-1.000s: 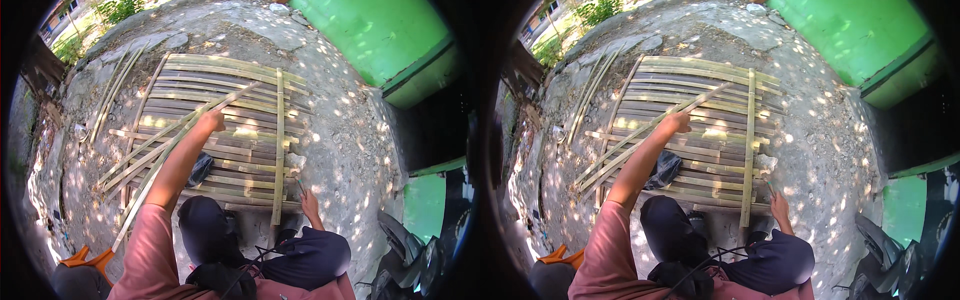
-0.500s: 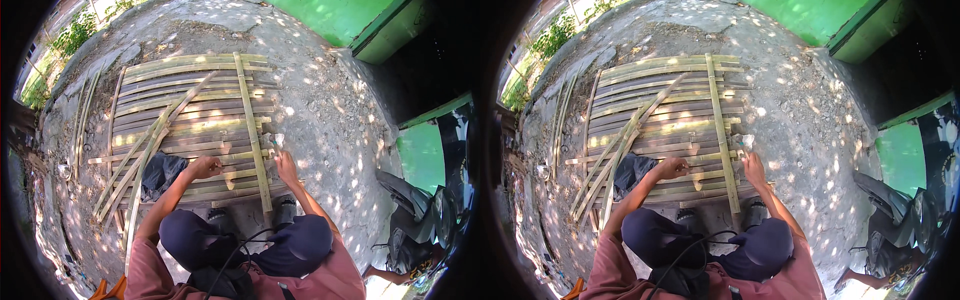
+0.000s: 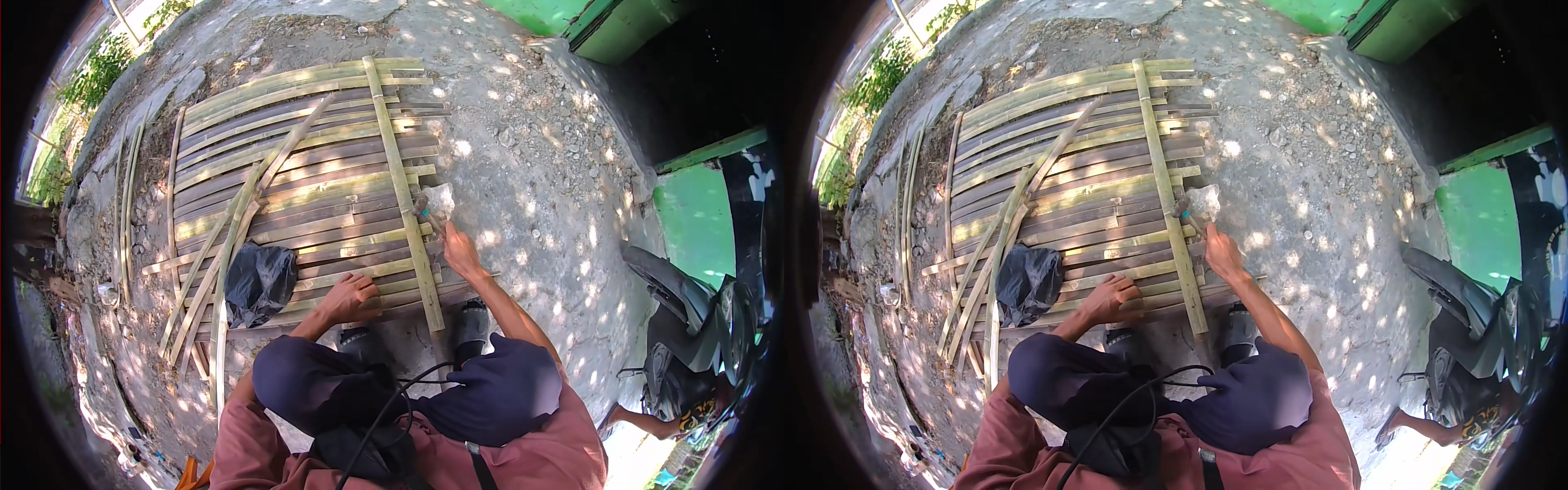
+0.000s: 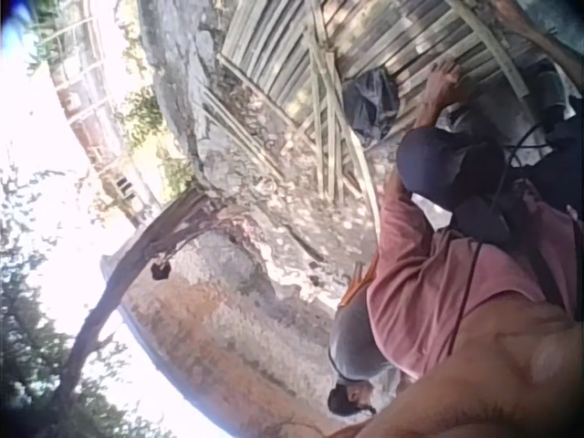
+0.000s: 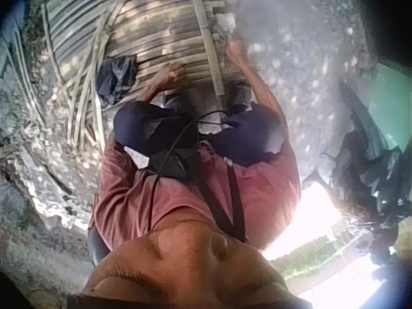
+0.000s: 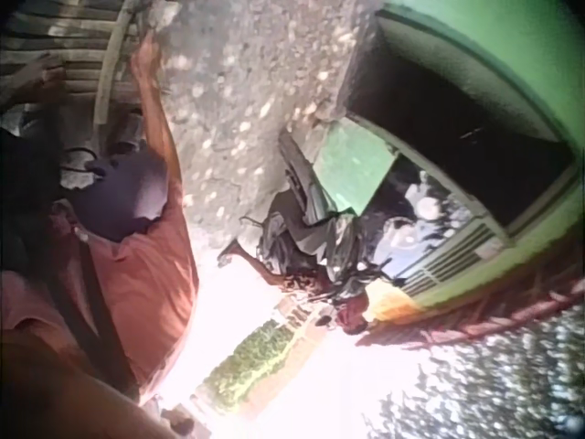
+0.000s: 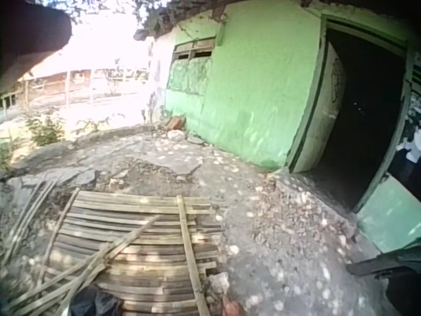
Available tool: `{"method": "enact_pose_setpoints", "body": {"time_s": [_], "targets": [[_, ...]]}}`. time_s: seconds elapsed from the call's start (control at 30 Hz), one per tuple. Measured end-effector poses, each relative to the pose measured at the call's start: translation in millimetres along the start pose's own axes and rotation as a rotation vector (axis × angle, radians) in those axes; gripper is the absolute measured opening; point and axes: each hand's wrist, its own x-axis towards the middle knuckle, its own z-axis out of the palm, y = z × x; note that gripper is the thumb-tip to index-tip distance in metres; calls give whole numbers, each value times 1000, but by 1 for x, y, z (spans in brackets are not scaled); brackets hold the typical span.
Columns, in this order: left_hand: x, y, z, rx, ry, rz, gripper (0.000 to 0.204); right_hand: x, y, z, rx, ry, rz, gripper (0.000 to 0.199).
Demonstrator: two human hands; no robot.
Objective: The person constructs a bamboo panel by aligning thin bamboo slats across a support beam and securing them using a hammer and small nails.
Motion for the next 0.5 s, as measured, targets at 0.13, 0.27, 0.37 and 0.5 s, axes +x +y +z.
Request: {"method": "enact_pose_setpoints", "body": {"time_s": [0.13,0.27,0.37,0.5], "targets": [[-13,11,11,16,-55,19,49,-9,-8,5,1,-38,51,16],[-18,24,9,27,-69,60,53,-25,-5,5,17,11,-16,18],[-38,28,33,43,10,86,55,-45,-14,2,-31,-47,33,17],[-62,40,48,35,-8,45,58,-67,-24,-5,25,-81,65,14]]}}
